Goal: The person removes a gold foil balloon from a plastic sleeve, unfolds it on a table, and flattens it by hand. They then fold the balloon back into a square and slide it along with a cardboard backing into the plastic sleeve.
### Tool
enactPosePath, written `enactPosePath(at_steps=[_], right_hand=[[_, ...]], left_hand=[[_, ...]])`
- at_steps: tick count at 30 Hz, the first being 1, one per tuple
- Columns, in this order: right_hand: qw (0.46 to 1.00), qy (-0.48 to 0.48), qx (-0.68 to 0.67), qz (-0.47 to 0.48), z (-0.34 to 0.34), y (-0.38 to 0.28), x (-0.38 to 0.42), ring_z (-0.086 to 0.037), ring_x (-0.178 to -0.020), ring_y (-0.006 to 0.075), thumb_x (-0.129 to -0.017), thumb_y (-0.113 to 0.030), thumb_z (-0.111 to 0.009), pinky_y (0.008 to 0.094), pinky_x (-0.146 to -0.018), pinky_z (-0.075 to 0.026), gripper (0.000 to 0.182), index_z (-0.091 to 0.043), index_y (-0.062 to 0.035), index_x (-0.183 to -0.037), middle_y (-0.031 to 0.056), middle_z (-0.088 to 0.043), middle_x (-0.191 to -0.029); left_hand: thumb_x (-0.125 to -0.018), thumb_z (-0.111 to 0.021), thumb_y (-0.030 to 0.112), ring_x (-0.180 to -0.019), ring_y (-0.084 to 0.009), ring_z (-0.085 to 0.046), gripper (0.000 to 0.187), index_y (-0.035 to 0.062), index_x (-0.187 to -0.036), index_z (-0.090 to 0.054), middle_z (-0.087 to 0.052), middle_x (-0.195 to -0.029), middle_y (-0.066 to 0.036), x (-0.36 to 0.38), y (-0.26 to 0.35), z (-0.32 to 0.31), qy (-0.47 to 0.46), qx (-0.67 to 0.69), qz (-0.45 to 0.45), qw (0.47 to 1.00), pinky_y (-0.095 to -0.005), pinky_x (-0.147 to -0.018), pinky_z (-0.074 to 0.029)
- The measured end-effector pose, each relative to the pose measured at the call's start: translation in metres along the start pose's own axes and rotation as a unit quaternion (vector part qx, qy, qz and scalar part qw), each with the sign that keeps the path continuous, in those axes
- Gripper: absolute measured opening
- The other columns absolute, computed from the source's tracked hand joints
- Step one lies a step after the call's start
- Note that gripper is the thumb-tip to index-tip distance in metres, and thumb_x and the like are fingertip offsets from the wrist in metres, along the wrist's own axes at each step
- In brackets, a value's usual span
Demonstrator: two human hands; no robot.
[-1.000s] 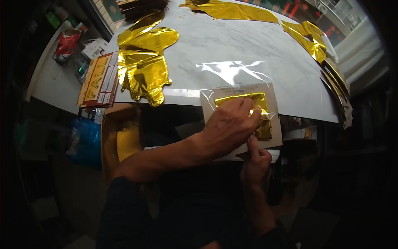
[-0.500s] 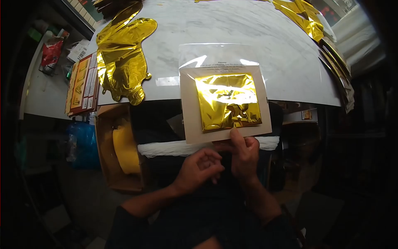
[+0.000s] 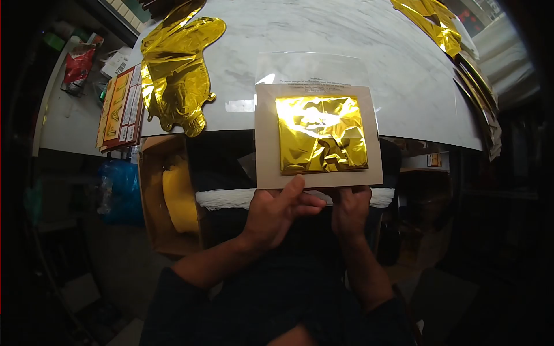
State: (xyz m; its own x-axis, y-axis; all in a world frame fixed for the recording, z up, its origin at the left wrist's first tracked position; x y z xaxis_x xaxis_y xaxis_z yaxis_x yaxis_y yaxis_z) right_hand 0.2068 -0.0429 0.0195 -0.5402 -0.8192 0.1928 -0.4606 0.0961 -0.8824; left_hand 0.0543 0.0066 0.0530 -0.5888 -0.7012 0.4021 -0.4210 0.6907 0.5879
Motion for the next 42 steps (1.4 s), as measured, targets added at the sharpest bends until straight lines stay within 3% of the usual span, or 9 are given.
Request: enactPosePath(at_steps=[7, 13, 15, 18, 19, 25, 31, 39, 42], right_hand=[[0.998, 0.013, -0.049, 0.032, -0.005, 0.016, -0.016, -0.069, -0.100, 0.0190, -0.095, 0.002, -0.065, 0.0336, -0.087, -0.057, 0.023, -0.067, 0.0023, -0.118, 0.0086, -0.071, -0.111], [0.993, 0.037, 0.065, 0.086, 0.003, 0.028, -0.026, -0.066, -0.104, 0.0214, -0.094, 0.002, -0.064, 0.0370, -0.089, -0.053, 0.022, -0.066, 0.0033, -0.116, 0.0099, -0.069, -0.112], [0.889, -0.017, 0.404, 0.213, -0.003, 0.026, -0.031, -0.065, -0.106, 0.0230, -0.092, -0.002, -0.067, 0.0374, -0.090, -0.052, 0.023, -0.066, 0.0030, -0.114, 0.0115, -0.068, -0.114], [0.919, -0.034, 0.328, 0.214, -0.016, -0.002, -0.025, -0.067, -0.103, 0.0235, -0.089, -0.002, -0.068, 0.0358, -0.087, -0.053, 0.023, -0.067, 0.0027, -0.111, 0.0111, -0.071, -0.112], [0.979, -0.044, 0.174, 0.096, -0.031, -0.019, -0.021, -0.070, -0.093, 0.0212, -0.092, -0.003, -0.066, 0.0334, -0.082, -0.054, 0.017, -0.071, 0.0046, -0.106, 0.0109, -0.075, -0.104], [0.990, -0.031, 0.140, -0.010, -0.030, -0.017, -0.002, -0.070, -0.079, 0.0124, -0.096, -0.009, -0.069, 0.0271, -0.076, -0.055, 0.018, -0.077, 0.0076, -0.095, 0.0105, -0.078, -0.088], [0.989, -0.034, 0.145, -0.019, -0.027, -0.011, 0.012, -0.070, -0.080, 0.0118, -0.096, -0.010, -0.071, 0.0254, -0.076, -0.054, 0.018, -0.077, 0.0070, -0.095, 0.0103, -0.078, -0.088], [0.987, -0.132, 0.085, -0.023, -0.021, -0.008, 0.001, -0.067, -0.099, 0.0115, -0.101, -0.016, -0.069, 0.0265, -0.090, -0.051, 0.027, -0.070, 0.0043, -0.118, 0.0081, -0.075, -0.109], [0.987, -0.132, 0.094, 0.006, -0.016, -0.008, -0.005, -0.067, -0.093, 0.0105, -0.102, -0.019, -0.069, 0.0263, -0.087, -0.052, 0.025, -0.072, 0.0045, -0.112, 0.0067, -0.076, -0.102]], left_hand=[[-0.111, -0.053, 0.026, -0.105, -0.0287, -0.075, 0.038, -0.0046, -0.133, -0.056, -0.071, -0.121, -0.020, -0.005, 0.009, -0.003, 0.018, -0.019, 0.002, 1.000, -0.0328, -0.084, -0.065], [-0.110, -0.053, 0.026, -0.111, -0.0267, -0.073, 0.036, -0.0025, -0.133, -0.056, -0.072, -0.121, -0.017, -0.005, 0.008, -0.005, 0.035, 0.012, 0.028, 0.999, -0.0280, -0.087, -0.065], [-0.110, -0.053, 0.026, -0.120, -0.0286, -0.069, 0.043, -0.0046, -0.141, -0.050, -0.065, -0.133, -0.019, -0.005, 0.009, -0.005, 0.038, 0.024, 0.025, 0.999, -0.0303, -0.093, -0.062], [-0.110, -0.054, 0.026, -0.123, -0.0276, -0.068, 0.044, -0.0044, -0.141, -0.049, -0.063, -0.136, -0.019, -0.004, 0.013, -0.005, 0.049, 0.040, 0.020, 0.998, -0.0297, -0.095, -0.062], [-0.110, -0.054, 0.026, -0.123, -0.0276, -0.068, 0.044, -0.0044, -0.141, -0.049, -0.063, -0.136, -0.019, -0.004, 0.014, -0.006, 0.051, 0.041, 0.018, 0.998, -0.0297, -0.095, -0.062], [-0.111, -0.053, 0.027, -0.125, -0.0261, -0.067, 0.040, -0.0052, -0.134, -0.053, -0.068, -0.129, -0.020, -0.004, 0.012, -0.007, 0.060, 0.064, 0.007, 0.996, -0.0298, -0.102, -0.058], [-0.112, -0.051, 0.027, -0.124, -0.0270, -0.067, 0.038, -0.0096, -0.119, -0.060, -0.068, -0.126, -0.027, 0.000, 0.014, -0.010, 0.058, 0.098, -0.020, 0.993, -0.0319, -0.107, -0.056], [-0.112, -0.050, 0.027, -0.127, -0.0276, -0.065, 0.040, -0.0120, -0.121, -0.057, -0.065, -0.131, -0.029, -0.006, 0.004, -0.015, 0.052, 0.118, -0.016, 0.992, -0.0323, -0.108, -0.056], [-0.112, -0.050, 0.027, -0.129, -0.0280, -0.063, 0.040, -0.0116, -0.122, -0.056, -0.063, -0.135, -0.029, -0.005, 0.003, -0.012, 0.053, 0.110, -0.009, 0.992, -0.0334, -0.109, -0.055]])
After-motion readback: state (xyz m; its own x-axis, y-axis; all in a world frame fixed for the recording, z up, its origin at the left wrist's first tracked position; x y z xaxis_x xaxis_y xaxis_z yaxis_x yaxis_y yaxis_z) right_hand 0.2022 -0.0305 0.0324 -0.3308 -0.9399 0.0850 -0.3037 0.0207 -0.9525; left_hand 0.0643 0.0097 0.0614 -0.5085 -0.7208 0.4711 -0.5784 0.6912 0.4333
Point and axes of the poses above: each hand's wrist, its own x-axis away from the middle knuckle, its own z-axis out of the back of the hand, y = z × x, the point moved 8 cm from there along -x, towards the middle knuckle
